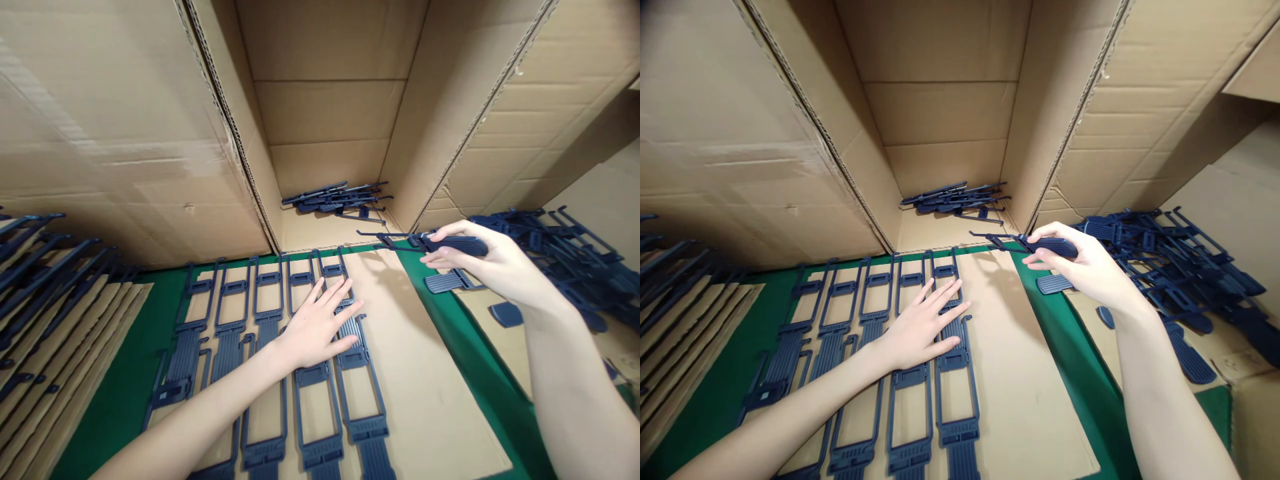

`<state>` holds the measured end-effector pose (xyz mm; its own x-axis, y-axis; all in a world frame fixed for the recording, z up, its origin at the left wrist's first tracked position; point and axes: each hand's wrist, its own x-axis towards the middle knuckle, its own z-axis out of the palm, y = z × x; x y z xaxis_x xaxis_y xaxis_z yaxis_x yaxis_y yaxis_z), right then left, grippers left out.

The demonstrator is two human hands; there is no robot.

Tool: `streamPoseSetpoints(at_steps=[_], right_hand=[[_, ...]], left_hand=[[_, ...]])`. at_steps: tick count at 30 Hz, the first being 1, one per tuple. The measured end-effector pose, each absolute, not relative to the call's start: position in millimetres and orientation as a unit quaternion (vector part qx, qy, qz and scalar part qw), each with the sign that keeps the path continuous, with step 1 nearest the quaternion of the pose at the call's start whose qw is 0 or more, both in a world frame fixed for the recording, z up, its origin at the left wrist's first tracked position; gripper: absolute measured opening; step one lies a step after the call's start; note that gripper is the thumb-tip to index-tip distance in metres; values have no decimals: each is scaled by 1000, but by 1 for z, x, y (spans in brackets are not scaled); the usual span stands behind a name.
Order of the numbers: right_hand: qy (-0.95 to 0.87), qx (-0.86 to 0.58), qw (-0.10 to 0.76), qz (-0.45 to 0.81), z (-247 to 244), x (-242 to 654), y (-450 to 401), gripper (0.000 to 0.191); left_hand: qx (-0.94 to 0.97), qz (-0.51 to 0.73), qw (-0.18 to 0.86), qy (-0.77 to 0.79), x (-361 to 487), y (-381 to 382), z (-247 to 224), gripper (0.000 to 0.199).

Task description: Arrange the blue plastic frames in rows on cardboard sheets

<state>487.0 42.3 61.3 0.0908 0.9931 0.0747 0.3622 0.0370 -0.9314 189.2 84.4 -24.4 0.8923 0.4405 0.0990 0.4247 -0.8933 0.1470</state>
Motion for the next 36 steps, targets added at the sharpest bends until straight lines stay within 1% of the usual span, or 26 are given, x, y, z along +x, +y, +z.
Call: streamPoseSetpoints(at_steps=[3, 6, 8, 10, 12, 14, 17, 21, 27, 29, 31, 36], right_hand=[[-568, -606, 436, 347, 62, 486, 41, 29], [-575, -624, 440, 294, 63, 483, 40, 27], [-571, -621, 469, 260, 64, 482, 41, 25], [-550, -607, 516, 251, 64, 482, 41, 23], [-521, -586, 552, 284, 64, 484, 41, 22], [-490, -579, 545, 356, 64, 487, 41, 24], [-455, -612, 475, 440, 63, 491, 41, 29], [-483, -636, 377, 469, 59, 497, 42, 31], [-580, -595, 156, 534, 43, 498, 41, 31], [-613, -565, 99, 543, 37, 491, 42, 34], [-649, -528, 73, 543, 33, 482, 43, 38], [-705, -501, 77, 496, 25, 467, 50, 41]], left_hand=[[970, 65, 58, 225, 189, 84, -25, 59], [970, 61, 60, 226, 188, 85, -25, 59], [971, 55, 61, 225, 188, 85, -25, 59], [971, 53, 60, 225, 189, 85, -25, 59], [971, 56, 59, 224, 189, 85, -25, 59], [971, 59, 60, 224, 189, 85, -25, 60], [971, 61, 61, 224, 189, 84, -25, 60], [970, 69, 61, 223, 188, 85, -26, 59], [971, 73, 61, 221, 188, 85, -26, 58], [971, 68, 61, 222, 188, 84, -25, 58], [971, 66, 61, 222, 188, 84, -25, 58], [971, 75, 59, 219, 187, 83, -24, 58]])
